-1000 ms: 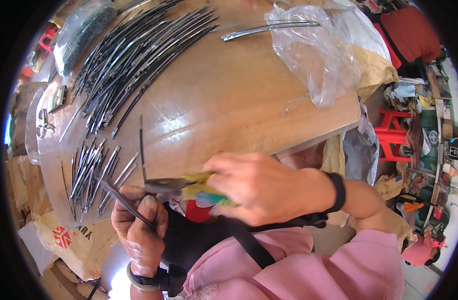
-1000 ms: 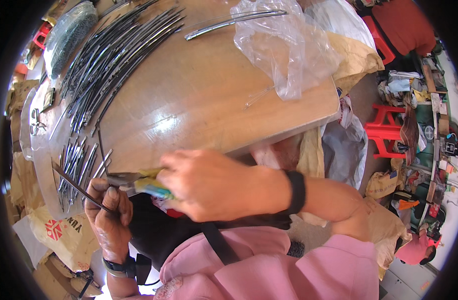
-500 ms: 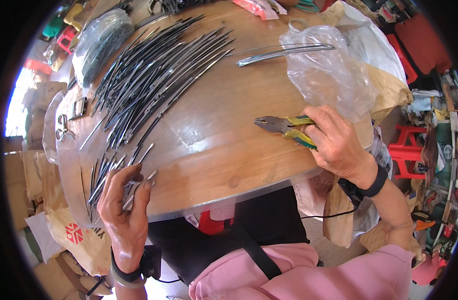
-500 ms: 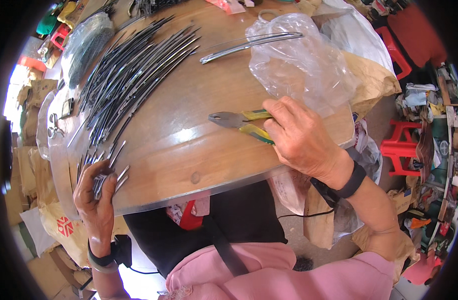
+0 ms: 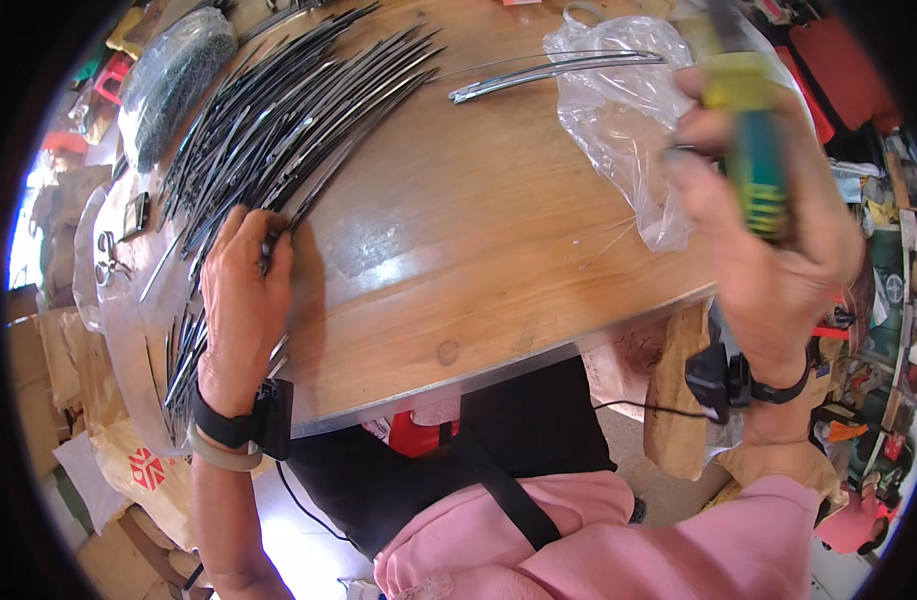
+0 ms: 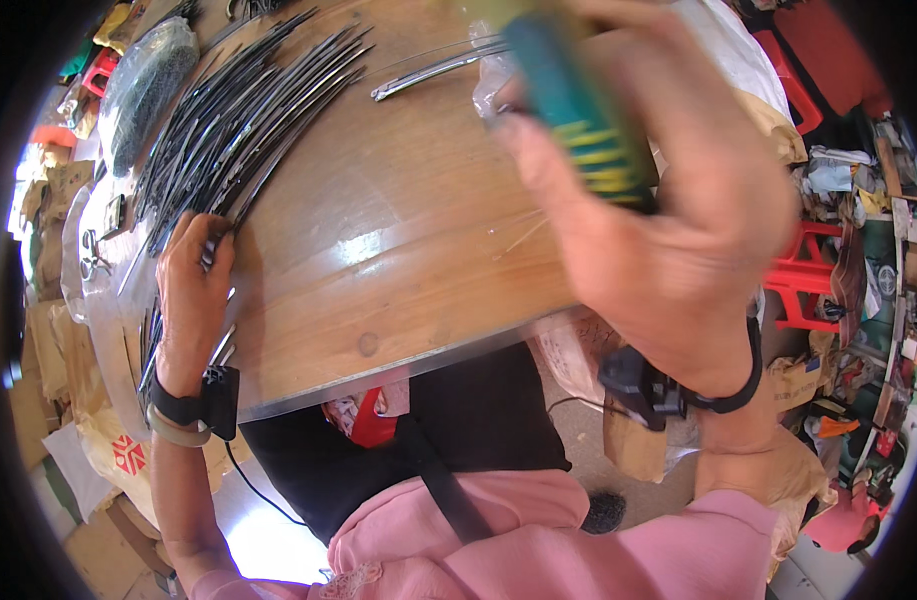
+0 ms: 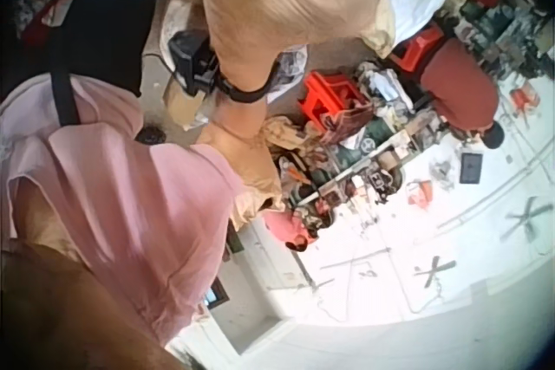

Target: The person uses pliers to bend a metal wire, then picks up and bends several more wires one at a time on a wooden table.

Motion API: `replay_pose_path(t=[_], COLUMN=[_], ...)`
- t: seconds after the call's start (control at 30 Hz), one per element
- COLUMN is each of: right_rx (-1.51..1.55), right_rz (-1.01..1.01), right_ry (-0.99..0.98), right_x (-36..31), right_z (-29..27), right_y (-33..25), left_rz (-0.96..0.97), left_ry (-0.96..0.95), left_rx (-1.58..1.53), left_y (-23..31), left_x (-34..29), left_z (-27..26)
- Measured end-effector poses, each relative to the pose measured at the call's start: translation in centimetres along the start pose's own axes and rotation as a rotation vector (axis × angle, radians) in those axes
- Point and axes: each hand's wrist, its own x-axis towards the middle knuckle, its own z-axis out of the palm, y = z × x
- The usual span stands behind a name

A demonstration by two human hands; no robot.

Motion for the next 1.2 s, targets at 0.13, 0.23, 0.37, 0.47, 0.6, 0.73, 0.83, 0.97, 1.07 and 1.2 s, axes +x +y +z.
replay_pose_path(t=[0.13,0.23,0.37,0.47,0.6,0.73,0.83,0.97,1.07,1.2], right_rx=[0.765,0.876,0.585,0.370,0.635,1.282,1.692,1.889,1.537,1.183], right_rz=[0.199,0.357,0.493,0.489,0.683,0.964,1.134,1.065,1.066,0.823], right_ry=[0.172,0.181,0.060,-0.034,0.021,0.143,0.237,0.085,-0.049,-0.046], right_x=[-0.9,-3.2,-6.0,-6.2,-6.6,-9.4,-10.6,-11.5,-11.0,-10.4], right_z=[1.0,3.0,1.6,1.8,2.0,0.4,0.8,3.6,3.9,2.9], right_y=[-0.8,-0.5,0.1,-1.0,-2.0,-1.2,-1.7,-3.8,-5.7,-5.5], left_rz=[0.024,0.091,0.125,0.140,-0.231,-0.725,-0.848,-0.766,-0.788,-0.855], left_ry=[-0.014,0.009,0.109,0.189,0.049,0.110,0.329,0.201,-0.098,-0.165], left_rx=[-0.069,-0.013,-0.014,-0.028,-0.623,-1.224,-1.689,-2.298,-2.232,-1.958], left_y=[1.0,0.3,-0.7,-0.5,-0.2,1.2,3.1,6.9,7.6,8.0], left_x=[1.2,1.4,1.1,1.3,-0.9,-8.3,-14.2,-14.6,-16.0,-16.1], left_z=[0.7,1.0,0.2,-0.8,-3.2,-5.2,-6.3,-4.1,-3.0,-3.3])
